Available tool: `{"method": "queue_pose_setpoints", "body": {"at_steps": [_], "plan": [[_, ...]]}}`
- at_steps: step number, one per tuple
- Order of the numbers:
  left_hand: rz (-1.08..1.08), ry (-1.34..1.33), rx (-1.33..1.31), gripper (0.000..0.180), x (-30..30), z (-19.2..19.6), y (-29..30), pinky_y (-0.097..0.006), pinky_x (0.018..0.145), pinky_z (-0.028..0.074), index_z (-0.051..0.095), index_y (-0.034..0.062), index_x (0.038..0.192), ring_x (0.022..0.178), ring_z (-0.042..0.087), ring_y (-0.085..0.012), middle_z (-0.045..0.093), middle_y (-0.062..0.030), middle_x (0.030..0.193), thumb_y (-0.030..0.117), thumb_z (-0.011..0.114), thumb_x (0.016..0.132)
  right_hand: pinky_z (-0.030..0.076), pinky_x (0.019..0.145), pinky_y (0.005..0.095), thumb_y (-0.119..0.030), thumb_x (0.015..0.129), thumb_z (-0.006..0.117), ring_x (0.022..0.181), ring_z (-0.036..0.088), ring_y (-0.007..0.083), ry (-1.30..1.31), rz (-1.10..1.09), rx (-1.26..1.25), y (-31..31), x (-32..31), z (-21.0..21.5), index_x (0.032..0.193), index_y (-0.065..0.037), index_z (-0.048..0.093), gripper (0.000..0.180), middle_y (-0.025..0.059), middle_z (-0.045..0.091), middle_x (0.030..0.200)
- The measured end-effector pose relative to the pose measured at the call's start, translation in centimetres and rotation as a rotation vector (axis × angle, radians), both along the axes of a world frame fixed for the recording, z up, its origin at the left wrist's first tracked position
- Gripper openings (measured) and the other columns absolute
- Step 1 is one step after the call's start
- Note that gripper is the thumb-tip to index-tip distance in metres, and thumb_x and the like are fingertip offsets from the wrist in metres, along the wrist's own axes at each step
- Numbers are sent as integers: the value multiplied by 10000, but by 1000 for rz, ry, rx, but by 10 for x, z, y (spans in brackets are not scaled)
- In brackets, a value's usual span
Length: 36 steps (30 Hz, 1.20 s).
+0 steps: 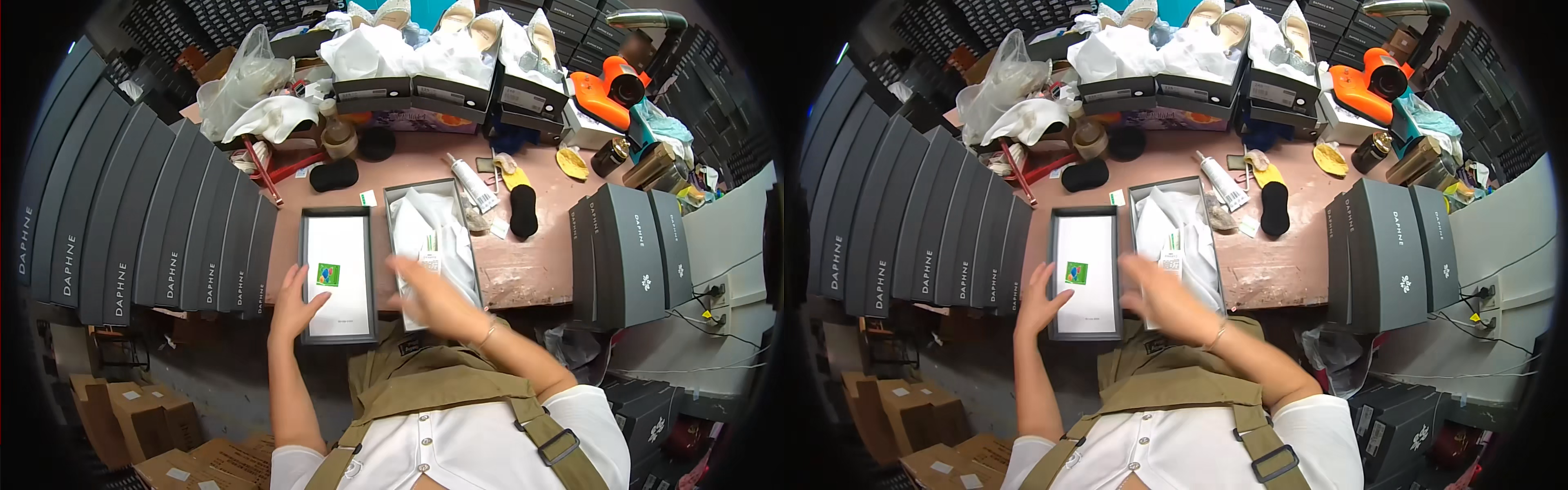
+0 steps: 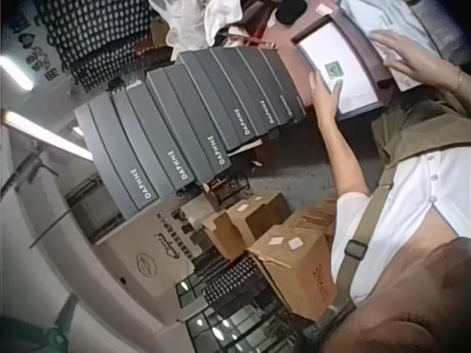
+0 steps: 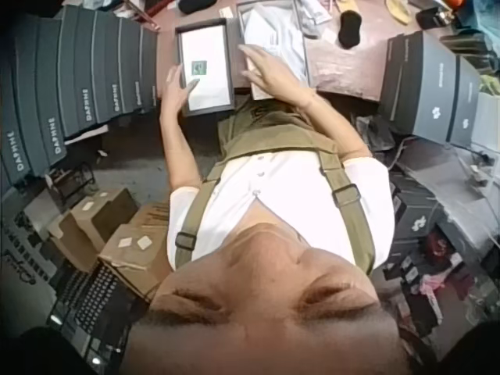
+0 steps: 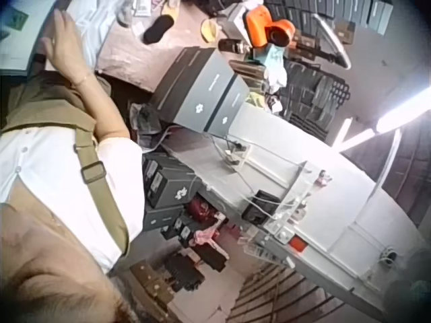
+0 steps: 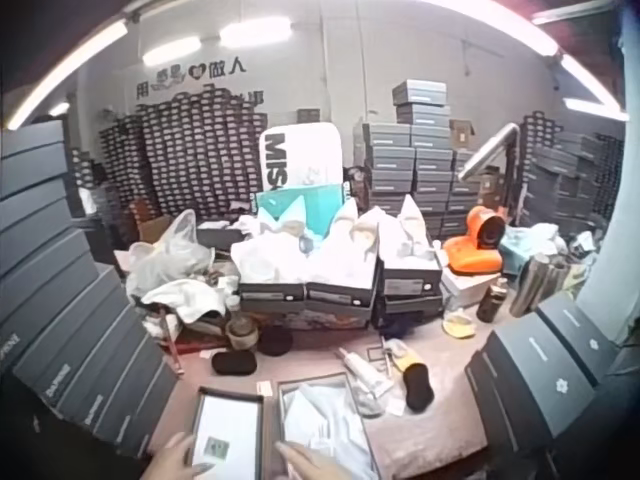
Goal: Packing shoes into boxes and organizing them on a workbench.
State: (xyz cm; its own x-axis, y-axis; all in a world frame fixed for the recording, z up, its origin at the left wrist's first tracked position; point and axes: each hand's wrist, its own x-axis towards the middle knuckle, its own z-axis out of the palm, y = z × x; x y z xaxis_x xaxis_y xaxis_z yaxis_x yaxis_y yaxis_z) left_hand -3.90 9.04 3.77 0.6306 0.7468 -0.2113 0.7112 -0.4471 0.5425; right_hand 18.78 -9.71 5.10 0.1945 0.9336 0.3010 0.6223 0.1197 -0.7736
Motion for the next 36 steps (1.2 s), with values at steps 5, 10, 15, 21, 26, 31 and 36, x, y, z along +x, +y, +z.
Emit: {"method": "queue_pose_setpoints", "body": {"at_steps": [5, 10, 15, 21, 26, 31, 36], "plan": [[-418, -360, 276, 568, 109, -20, -47, -485, 1100, 246, 410, 6, 1367, 1341, 304, -399, 363, -231, 1418, 166, 592, 854, 439, 885, 457, -59, 767, 597, 1117, 529, 368, -463, -282, -212, 1, 106, -33, 1191, 9, 518, 436, 196, 612, 1047], [-626, -326, 271, 569, 224, -60, -57, -462, 1073, 273, 415, 30, 1360, 1289, 380, -334, 469, -177, 1324, 126, 566, 819, 402, 810, 429, -140, 757, 572, 1143, 523, 313, -829, -231, -193, 21, 126, -86, 827, -22, 662, 164, 125, 665, 902], [-508, -283, 486, 340, 188, -68, -75, -458, 984, 334, 591, 23, 1084, 1099, 499, -262, 565, -122, 1081, 159, 625, 774, 380, 796, 414, -130, 776, 534, 1041, 548, 249, -967, -303, -273, 39, 113, -78, 783, -81, 622, 101, 74, 660, 797], [-442, -303, 490, 205, 183, -66, -78, -464, 968, 338, 633, 34, 916, 1092, 495, -256, 566, -102, 1049, 180, 626, 771, 360, 789, 449, -168, 772, 600, 808, 614, 250, -790, -344, -280, 72, 108, -92, 832, -84, 600, 104, 91, 650, 726], [-427, -245, 503, 202, 182, -62, -83, -458, 959, 336, 635, 35, 892, 1086, 492, -258, 571, -101, 1043, 202, 613, 782, 428, 752, 432, -158, 752, 646, 806, 634, 329, -416, -346, -223, 58, 117, -55, 894, -27, 644, 193, 154, 674, 819], [-411, -298, 527, 211, 182, -66, -88, -480, 955, 325, 637, 35, 899, 1073, 493, -265, 574, -104, 1039, 222, 609, 806, 521, 707, 291, -143, 854, 638, 791, 664, 178, 280, -141, -226, 38, 175, -42, 1011, 17, 645, 224, 86, 686, 886], [-155, -775, 203, 376, 171, -54, -88, -455, 1036, 313, 601, 4, 1117, 1176, 478, -302, 550, -176, 1179, 291, 586, 875, 501, 716, 221, -96, 915, 594, 821, 601, 69, 793, -240, 203, 4, 170, 43, 1124, 10, 573, 235, 31, 650, 948]]}}
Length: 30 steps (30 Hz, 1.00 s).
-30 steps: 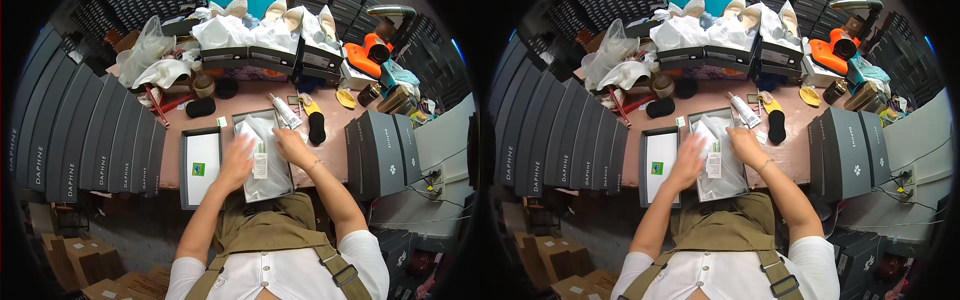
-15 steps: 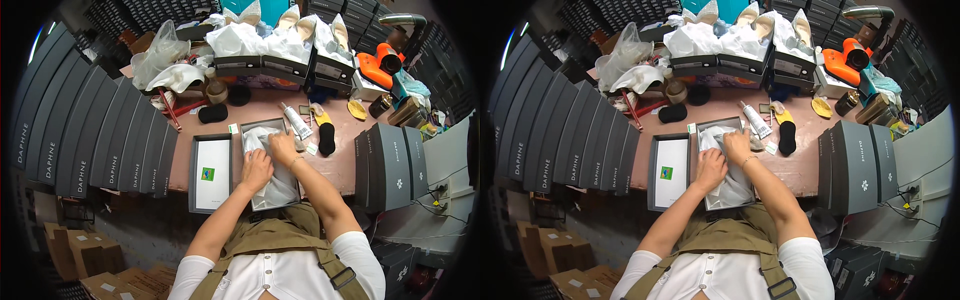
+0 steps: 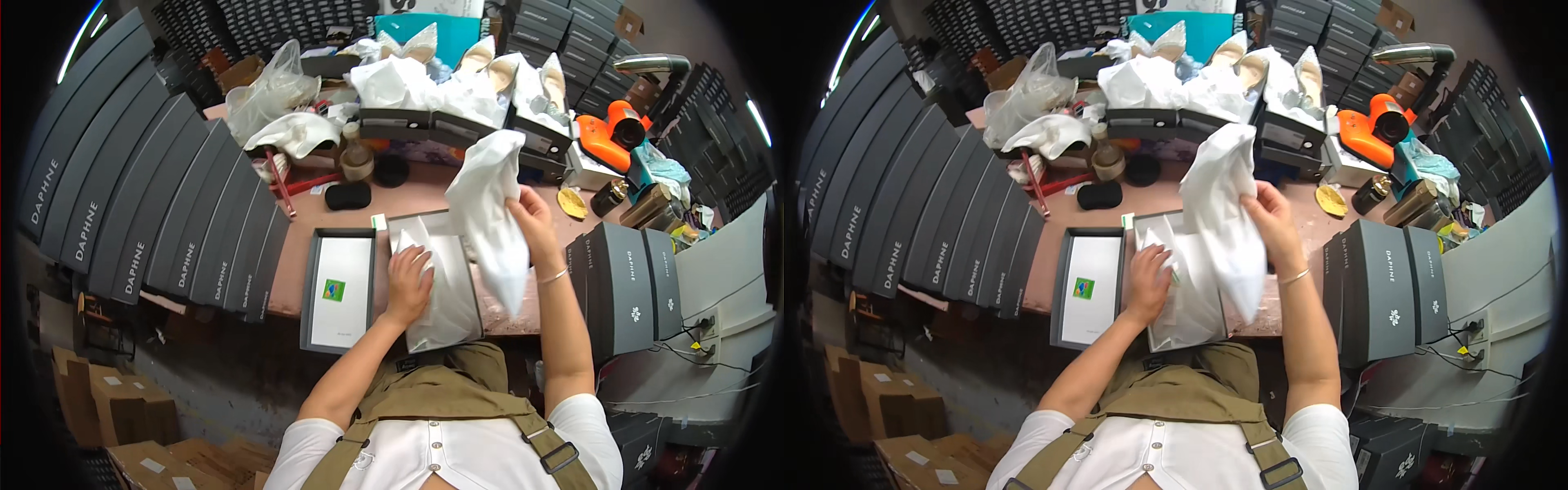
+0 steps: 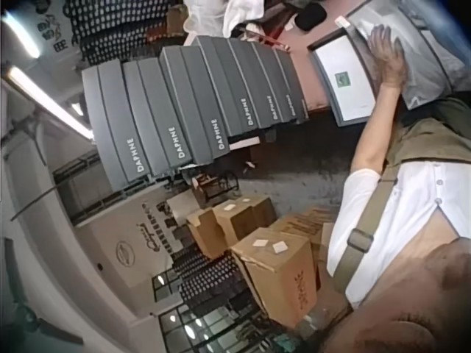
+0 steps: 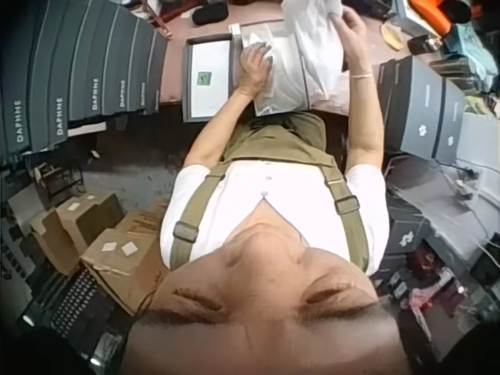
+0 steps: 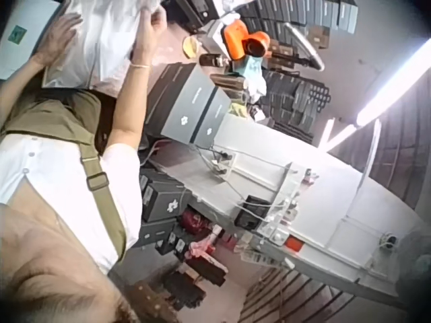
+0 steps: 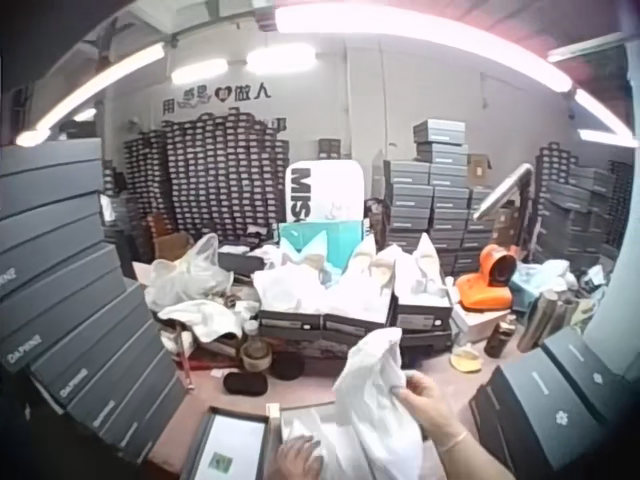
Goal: Packing shoes into boxes and organizing them on a workbench.
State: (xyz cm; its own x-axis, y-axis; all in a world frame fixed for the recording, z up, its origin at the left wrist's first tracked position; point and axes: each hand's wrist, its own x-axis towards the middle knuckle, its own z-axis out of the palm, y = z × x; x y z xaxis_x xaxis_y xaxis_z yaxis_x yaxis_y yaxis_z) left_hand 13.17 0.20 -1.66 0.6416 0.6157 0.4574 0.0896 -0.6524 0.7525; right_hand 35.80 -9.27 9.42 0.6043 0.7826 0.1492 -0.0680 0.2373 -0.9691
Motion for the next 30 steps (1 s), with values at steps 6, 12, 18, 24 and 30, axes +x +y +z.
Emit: {"method": "queue_pose_setpoints", "body": {"at_steps": [6, 12, 18, 24, 30], "plan": [[-313, -486, -1579, 573, -32, 27, -68, -365, 1004, 415, 412, 41, 1352, 1179, 519, -217, 522, -99, 1298, 390, 575, 928, 455, 752, 278, -156, 869, 651, 866, 550, 155, -577, -332, -83, -11, -118, -32, 1095, -14, 590, 274, 68, 586, 965], [-243, -492, -1524, 688, -86, 19, -49, -336, 1004, 415, 393, 51, 1370, 1168, 522, -183, 525, -65, 1292, 372, 703, 846, 482, 775, 301, -278, 916, 607, 915, 545, 164, 124, 75, -302, -2, -107, -35, 1155, 7, 509, 385, 68, 558, 1045], [-563, -837, -1907, 822, -121, 0, -63, -369, 1003, 438, 372, 106, 1404, 1202, 518, -226, 526, -54, 1322, 632, 580, 807, 385, 532, 276, -160, 893, 616, 592, 461, 147, -624, 21, -140, -18, -149, -9, 737, -33, 529, 219, 24, 495, 653], [-109, -470, -1430, 788, -113, 16, -44, -349, 925, 481, 375, 25, 1361, 1124, 545, -182, 537, -65, 1244, 482, 704, 810, 479, 585, 389, -210, 805, 665, 658, 585, 284, -1227, 693, -173, -43, -180, -1, 783, -56, 546, 196, 102, 549, 730], [-24, -360, -968, 763, -113, 29, -45, -310, 947, 444, 400, 10, 1307, 1084, 545, -187, 541, -79, 1202, 190, 840, 710, 504, 606, 387, -481, 764, 711, 698, 637, 298, -1146, 178, -312, -19, -128, 71, 905, -41, 616, 472, 118, 629, 833]]}}
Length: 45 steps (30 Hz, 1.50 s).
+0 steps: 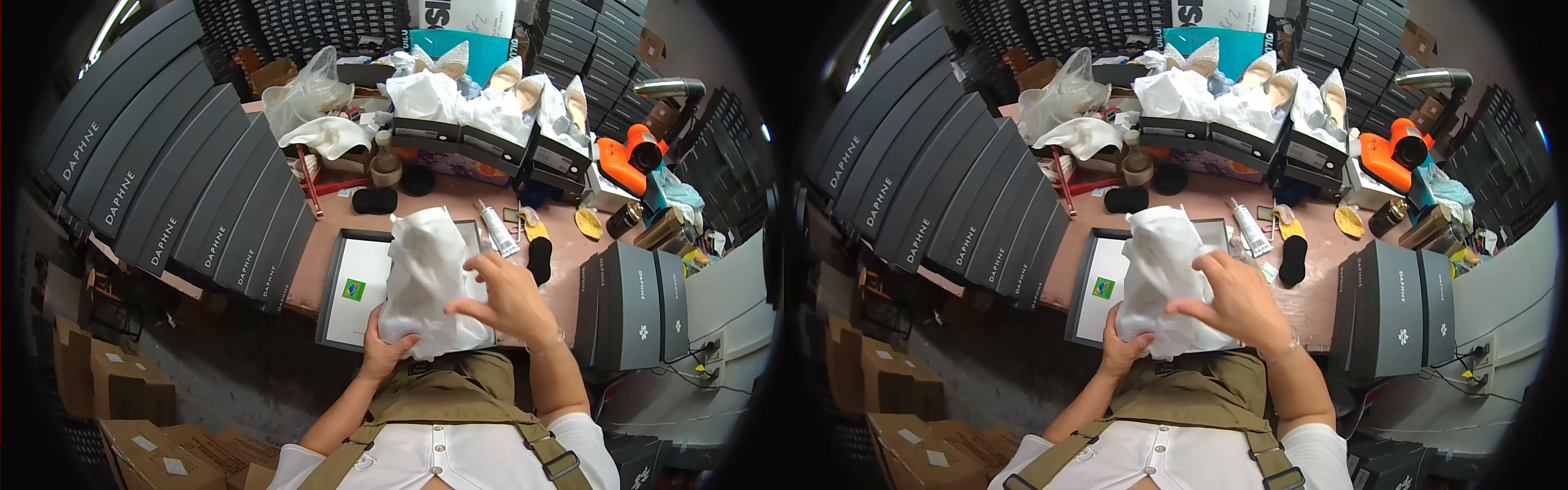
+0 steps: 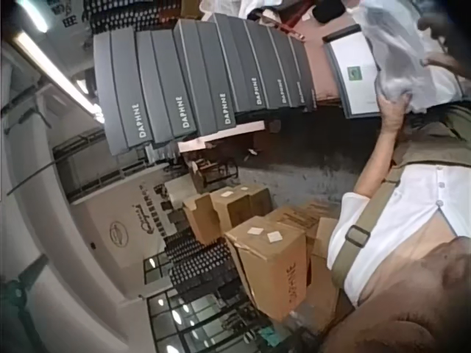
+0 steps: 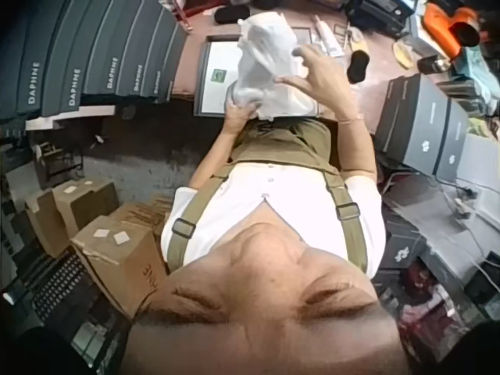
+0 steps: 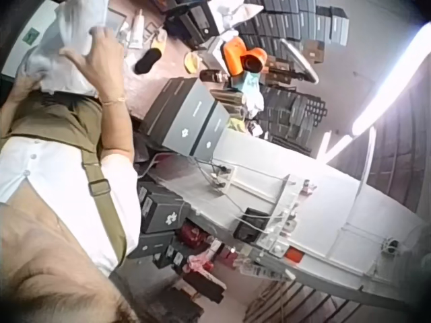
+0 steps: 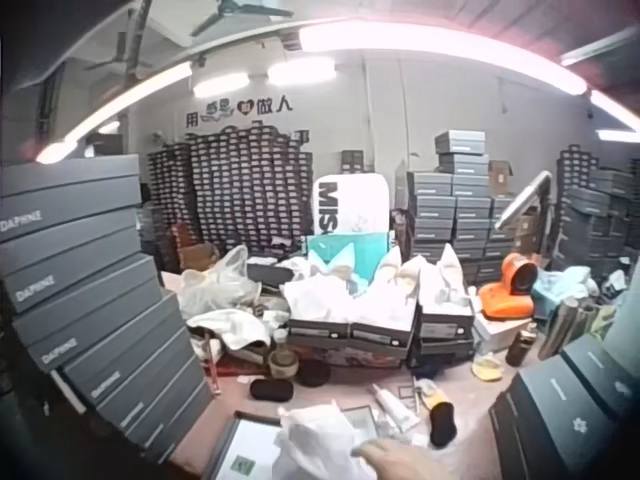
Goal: Packing shoes into boxes and organizing them on a workbench.
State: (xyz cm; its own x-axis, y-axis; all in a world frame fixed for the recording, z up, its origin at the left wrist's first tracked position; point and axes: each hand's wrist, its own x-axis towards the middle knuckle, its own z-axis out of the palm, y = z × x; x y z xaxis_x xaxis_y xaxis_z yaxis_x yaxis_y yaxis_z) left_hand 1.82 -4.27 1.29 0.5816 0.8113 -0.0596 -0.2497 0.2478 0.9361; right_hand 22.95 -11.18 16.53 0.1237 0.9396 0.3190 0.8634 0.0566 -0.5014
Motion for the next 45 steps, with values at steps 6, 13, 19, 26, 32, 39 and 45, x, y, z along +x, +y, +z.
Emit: {"method": "queue_pose_setpoints", "body": {"at_steps": [6, 13, 19, 26, 32, 39, 45], "plan": [[73, -9, -182, 720, 0, -9, 1, -315, 964, 431, 397, 21, 1348, 1103, 535, -180, 553, -65, 1199, 70, 777, 739, 490, 592, 435, -215, 850, 605, 690, 608, 353, -80, 281, -131, 7, -47, -65, 849, -50, 537, 178, 136, 588, 781], [-376, 150, -126, 725, -49, 10, 47, -342, 986, 424, 454, 37, 1332, 1134, 527, -166, 554, -55, 1231, 30, 773, 681, 481, 803, 350, -333, 733, 799, 933, 612, 230, 451, 190, 172, -14, 31, -8, 1237, -37, 535, 642, 136, 612, 1133], [-550, 388, 8, 624, -72, 33, 73, -293, 940, 446, 525, 16, 1281, 1022, 587, -141, 630, -39, 1131, 12, 746, 697, 361, 1044, 336, -262, 747, 687, 1160, 534, 213, 703, 307, -308, -12, 57, -26, 1295, 10, 514, 636, 138, 587, 1247], [427, 621, 938, 261, -84, 39, 155, -415, 950, 428, 611, -15, 1081, 1079, 556, -310, 587, -173, 1153, 36, 557, 830, 511, 815, 271, -113, 784, 723, 969, 605, 144, 945, -265, 143, -66, 67, -58, 1156, -22, 558, 417, 81, 604, 1058], [-384, 543, 887, 631, -8, -21, 112, -465, 1084, 288, 462, 77, 1337, 1312, 367, -309, 399, -180, 1402, 399, 665, 834, 411, 929, 319, -214, 733, 786, 1049, 526, 199, 875, -360, 369, -49, 1, -98, 1125, -18, 524, 511, 95, 563, 1104], [-798, -875, -832, 748, 24, -52, 39, -354, 871, 489, 421, 57, 1342, 1082, 564, -192, 556, -105, 1214, 663, 380, 905, 421, 961, 357, -451, 890, 586, 1104, 562, 298, 787, 273, 2, -46, -41, -80, 1151, -56, 625, 475, 157, 571, 1181], [-162, -198, -764, 545, 20, 39, -26, -425, 864, 484, 397, 121, 1357, 1108, 530, -234, 516, -84, 1257, 516, 341, 984, 445, 630, 344, -178, 764, 606, 721, 603, 199, -253, 221, 88, 16, -35, -105, 958, -134, 622, 200, 29, 557, 801]]}}
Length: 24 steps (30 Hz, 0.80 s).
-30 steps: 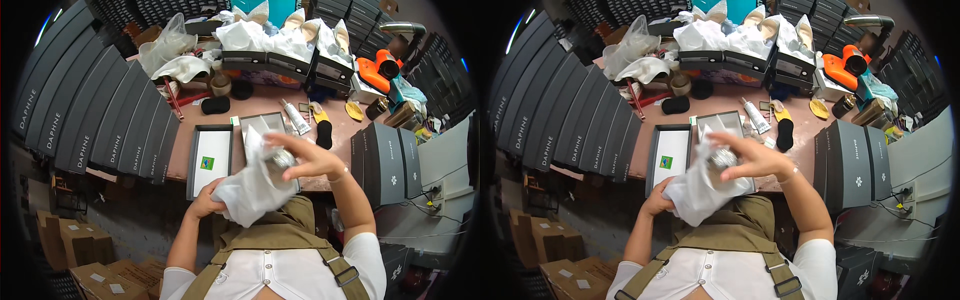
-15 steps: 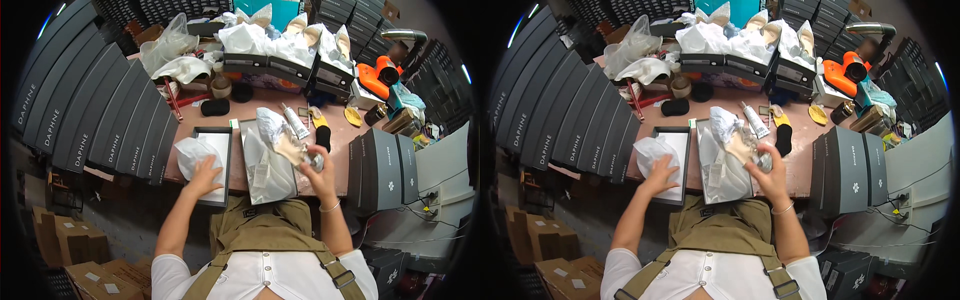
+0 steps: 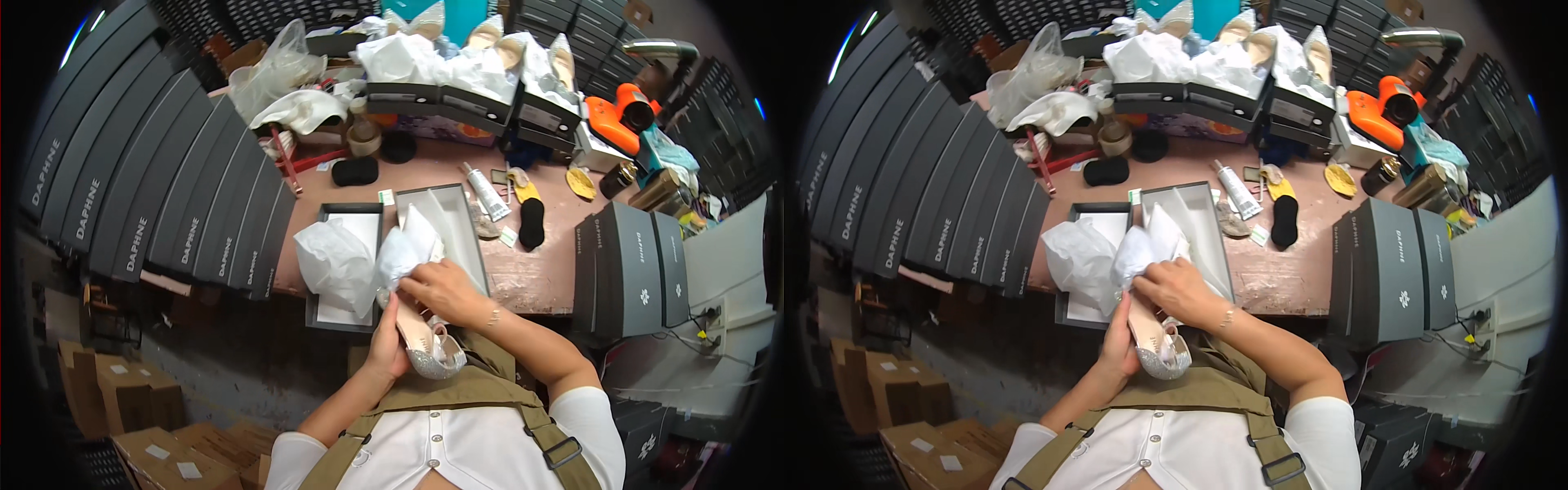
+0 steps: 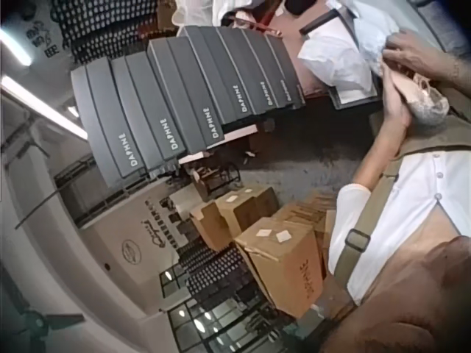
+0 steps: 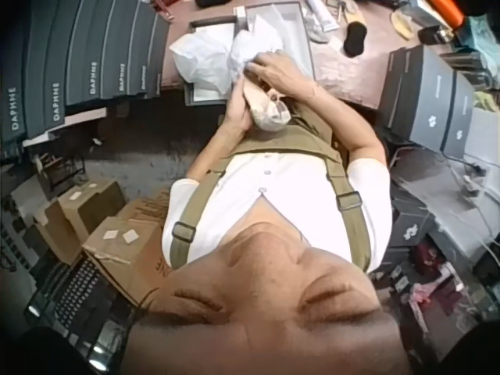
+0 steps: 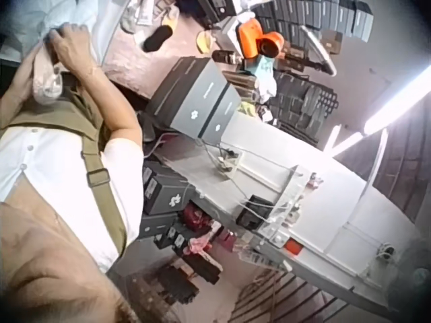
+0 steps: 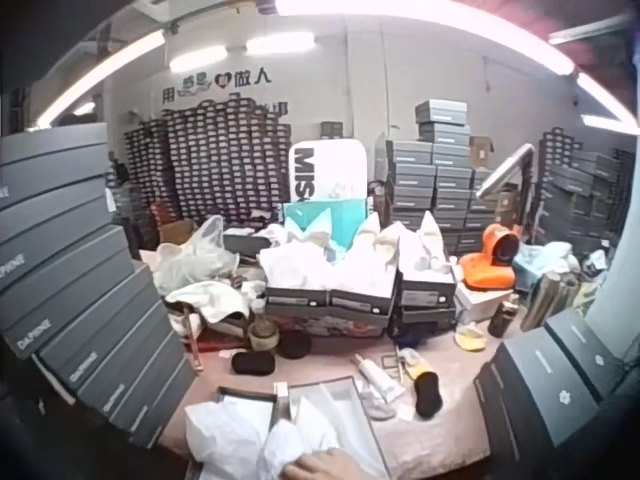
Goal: Packing shoes into boxes and organizing them on a workbench.
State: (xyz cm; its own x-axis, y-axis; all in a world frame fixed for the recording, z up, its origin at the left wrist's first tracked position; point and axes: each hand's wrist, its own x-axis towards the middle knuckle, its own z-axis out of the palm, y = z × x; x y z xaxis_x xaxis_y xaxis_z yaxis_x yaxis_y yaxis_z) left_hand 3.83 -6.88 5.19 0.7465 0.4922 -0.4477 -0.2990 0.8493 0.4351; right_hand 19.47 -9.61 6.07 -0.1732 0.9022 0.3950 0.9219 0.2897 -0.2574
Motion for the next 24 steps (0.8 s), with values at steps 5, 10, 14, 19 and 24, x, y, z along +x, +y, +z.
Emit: {"method": "queue_pose_setpoints", "body": {"at_steps": [5, 10, 14, 19, 24], "plan": [[27, 24, -58, 502, -14, -12, 2, -442, 818, 505, 445, 97, 1296, 1048, 557, -224, 553, -88, 1170, 483, 336, 995, 462, 652, 379, -178, 778, 577, 708, 603, 249, 62, -66, -43, 9, -13, -24, 811, -106, 584, 79, 57, 554, 781], [-23, 129, -100, 591, -19, -38, 29, -357, 625, 561, 524, 55, 1170, 770, 630, -216, 612, -107, 1011, 587, 419, 933, 489, 795, 387, -66, 819, 600, 919, 591, 321, 536, 33, -237, -21, 10, 4, 996, -13, 550, 191, 170, 572, 968], [-181, 22, -59, 646, -16, -32, 23, -343, 653, 574, 456, 19, 1290, 779, 630, -212, 601, -158, 1086, 565, 401, 948, 445, 963, 442, -139, 935, 557, 1208, 493, 254, 1911, 223, -458, -11, 26, 21, 1182, -40, 499, 273, 143, 496, 1298], [-237, -171, -256, 673, -15, -13, 16, -336, 661, 591, 403, -22, 1330, 777, 634, -205, 578, -178, 1159, 543, 360, 966, 435, 981, 427, -117, 835, 662, 1210, 502, 276, 658, -79, 69, 0, 24, 44, 1198, -54, 531, 391, 123, 517, 1302], [-461, -194, -524, 733, -3, -16, 22, -335, 642, 574, 405, -134, 1248, 697, 630, -259, 599, -185, 882, 540, 361, 965, 488, 874, 349, -83, 834, 642, 1025, 604, 285, 438, -266, 221, -34, 29, -19, 1034, -29, 622, 207, 127, 636, 1019]]}}
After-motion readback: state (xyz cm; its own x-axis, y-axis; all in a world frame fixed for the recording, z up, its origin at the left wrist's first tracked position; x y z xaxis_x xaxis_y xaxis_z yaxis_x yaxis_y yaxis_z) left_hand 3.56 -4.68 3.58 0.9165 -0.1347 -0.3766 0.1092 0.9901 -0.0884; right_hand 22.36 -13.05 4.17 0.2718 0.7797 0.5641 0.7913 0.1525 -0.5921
